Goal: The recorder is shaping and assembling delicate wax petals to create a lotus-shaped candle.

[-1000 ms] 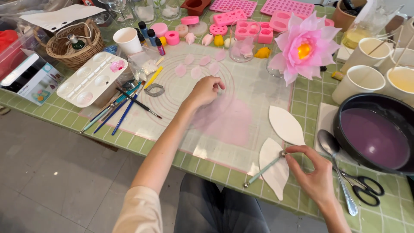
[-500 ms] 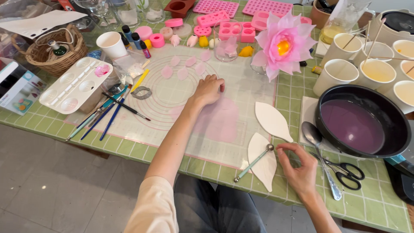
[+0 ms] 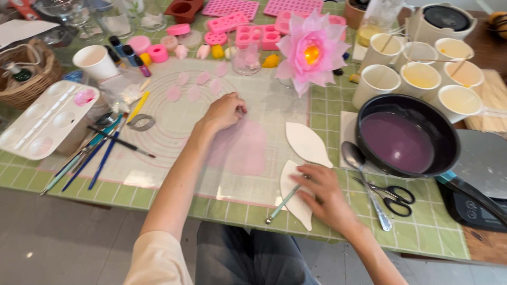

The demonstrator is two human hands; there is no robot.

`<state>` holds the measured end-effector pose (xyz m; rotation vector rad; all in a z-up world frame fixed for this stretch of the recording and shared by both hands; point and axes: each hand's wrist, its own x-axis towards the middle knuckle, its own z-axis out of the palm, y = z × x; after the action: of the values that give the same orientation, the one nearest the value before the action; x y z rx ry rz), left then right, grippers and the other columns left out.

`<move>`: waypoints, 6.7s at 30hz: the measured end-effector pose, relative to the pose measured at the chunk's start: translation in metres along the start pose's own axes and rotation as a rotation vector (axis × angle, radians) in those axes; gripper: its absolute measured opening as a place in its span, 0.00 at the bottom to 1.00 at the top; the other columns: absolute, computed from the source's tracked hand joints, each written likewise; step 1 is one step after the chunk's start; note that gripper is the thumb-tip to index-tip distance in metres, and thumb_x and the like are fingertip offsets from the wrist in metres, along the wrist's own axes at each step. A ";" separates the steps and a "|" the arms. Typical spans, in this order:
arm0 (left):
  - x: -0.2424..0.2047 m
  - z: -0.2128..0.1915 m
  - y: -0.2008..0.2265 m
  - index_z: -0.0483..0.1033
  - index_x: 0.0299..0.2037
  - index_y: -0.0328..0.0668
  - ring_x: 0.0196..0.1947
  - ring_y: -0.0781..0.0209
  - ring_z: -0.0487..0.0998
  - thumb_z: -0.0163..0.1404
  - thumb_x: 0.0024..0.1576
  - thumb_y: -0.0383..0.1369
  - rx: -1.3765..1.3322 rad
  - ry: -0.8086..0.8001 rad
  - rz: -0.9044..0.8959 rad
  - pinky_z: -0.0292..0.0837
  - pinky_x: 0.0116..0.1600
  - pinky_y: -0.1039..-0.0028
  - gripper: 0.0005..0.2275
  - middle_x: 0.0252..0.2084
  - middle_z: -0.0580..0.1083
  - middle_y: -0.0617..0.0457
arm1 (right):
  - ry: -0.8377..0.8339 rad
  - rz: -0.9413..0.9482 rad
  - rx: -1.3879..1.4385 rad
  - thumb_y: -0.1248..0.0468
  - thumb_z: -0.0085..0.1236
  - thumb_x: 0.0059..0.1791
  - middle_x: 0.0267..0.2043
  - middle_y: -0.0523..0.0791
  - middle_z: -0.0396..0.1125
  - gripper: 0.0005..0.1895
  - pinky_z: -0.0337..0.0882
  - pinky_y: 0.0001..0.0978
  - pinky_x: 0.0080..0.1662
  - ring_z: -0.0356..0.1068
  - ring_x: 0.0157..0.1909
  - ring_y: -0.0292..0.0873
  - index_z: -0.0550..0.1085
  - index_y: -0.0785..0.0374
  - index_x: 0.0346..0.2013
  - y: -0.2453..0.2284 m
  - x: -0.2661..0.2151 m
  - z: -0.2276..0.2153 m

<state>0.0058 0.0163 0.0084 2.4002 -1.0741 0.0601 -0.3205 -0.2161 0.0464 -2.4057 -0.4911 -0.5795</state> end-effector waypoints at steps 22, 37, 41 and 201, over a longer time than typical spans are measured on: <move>-0.069 -0.053 0.079 0.76 0.43 0.37 0.36 0.71 0.83 0.57 0.58 0.27 -0.535 0.357 -0.106 0.76 0.40 0.78 0.06 0.35 0.81 0.54 | 0.195 0.488 0.607 0.68 0.49 0.56 0.33 0.41 0.69 0.12 0.64 0.21 0.30 0.62 0.27 0.29 0.70 0.66 0.53 0.033 0.004 -0.010; -0.168 0.080 0.258 0.81 0.43 0.37 0.45 0.53 0.83 0.56 0.57 0.23 -0.046 0.578 0.293 0.75 0.56 0.63 0.07 0.44 0.82 0.46 | 0.192 0.843 0.793 0.65 0.54 0.53 0.30 0.38 0.63 0.16 0.52 0.21 0.27 0.52 0.24 0.29 0.76 0.67 0.54 0.014 -0.062 -0.052; -0.186 0.096 0.261 0.80 0.45 0.34 0.52 0.49 0.81 0.55 0.53 0.21 0.087 0.551 0.299 0.73 0.59 0.61 0.11 0.49 0.80 0.44 | 0.180 0.837 0.777 0.65 0.54 0.53 0.30 0.37 0.63 0.16 0.52 0.21 0.27 0.52 0.24 0.29 0.77 0.66 0.54 0.012 -0.069 -0.052; -0.156 0.044 0.261 0.80 0.32 0.40 0.43 0.53 0.78 0.58 0.51 0.24 -0.071 0.023 0.207 0.73 0.52 0.64 0.02 0.38 0.78 0.52 | 0.056 0.475 -0.052 0.68 0.61 0.47 0.36 0.50 0.77 0.14 0.75 0.37 0.42 0.76 0.37 0.44 0.78 0.67 0.47 -0.053 -0.061 -0.030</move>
<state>-0.2934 -0.0427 0.0448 2.2136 -1.2879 0.1182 -0.4048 -0.2074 0.0619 -2.4273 0.1253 -0.4471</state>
